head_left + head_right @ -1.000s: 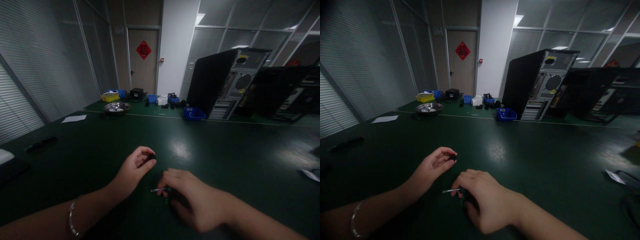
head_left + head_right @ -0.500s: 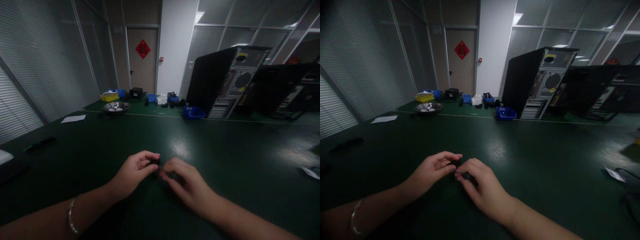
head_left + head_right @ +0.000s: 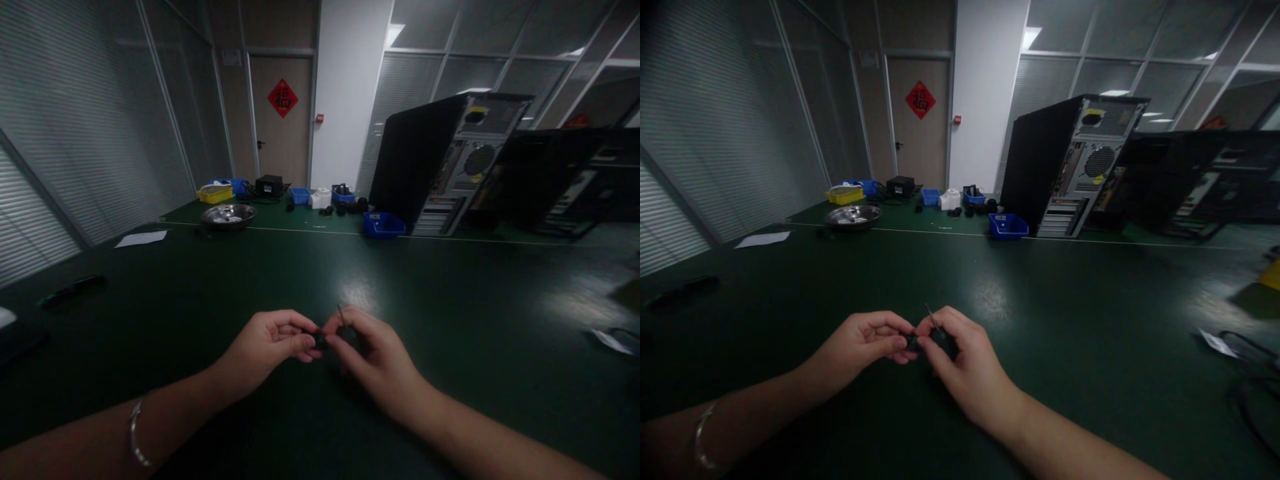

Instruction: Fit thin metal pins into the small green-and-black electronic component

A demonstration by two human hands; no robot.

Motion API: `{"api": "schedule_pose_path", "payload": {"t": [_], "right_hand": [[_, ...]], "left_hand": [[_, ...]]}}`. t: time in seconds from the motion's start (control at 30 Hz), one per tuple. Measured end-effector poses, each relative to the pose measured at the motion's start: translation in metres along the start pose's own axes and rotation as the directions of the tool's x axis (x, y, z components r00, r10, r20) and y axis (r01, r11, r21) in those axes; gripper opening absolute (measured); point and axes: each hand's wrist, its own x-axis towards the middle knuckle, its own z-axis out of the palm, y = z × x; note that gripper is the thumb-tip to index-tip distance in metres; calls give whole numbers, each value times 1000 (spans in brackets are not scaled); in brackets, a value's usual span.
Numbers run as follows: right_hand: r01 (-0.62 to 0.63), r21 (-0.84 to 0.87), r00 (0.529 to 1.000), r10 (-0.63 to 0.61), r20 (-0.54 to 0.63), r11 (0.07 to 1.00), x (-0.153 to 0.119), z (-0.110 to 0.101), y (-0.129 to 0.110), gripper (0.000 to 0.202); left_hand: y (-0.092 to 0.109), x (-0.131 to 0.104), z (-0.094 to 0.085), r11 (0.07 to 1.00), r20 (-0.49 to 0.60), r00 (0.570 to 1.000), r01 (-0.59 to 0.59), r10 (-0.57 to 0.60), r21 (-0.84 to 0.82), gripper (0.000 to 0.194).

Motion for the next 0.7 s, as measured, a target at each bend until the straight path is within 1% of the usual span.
{"api": "schedule_pose_path", "payload": {"t": [0.1,0.37,0.53,0.7], "right_hand": [[26,-18,999,-26,27,1000,2,-1,-2,7],[104,-46,994,-102,46,994,4,-2,-5,9],[153,-23,987,-152,49,988,2,-2,-6,11],[146,-40,989,-145,34,988,3,-2,-7,12]], "left_hand": [[1,-2,1,1000,3,1000,8,-8,1,20],[2,-1,1,999,20,999,25,-25,22,20],[0,-1,1,1000,16,1000,-1,0,25,20],[0,-1,0,1000,20,1000,-2,2,24,21]]}}
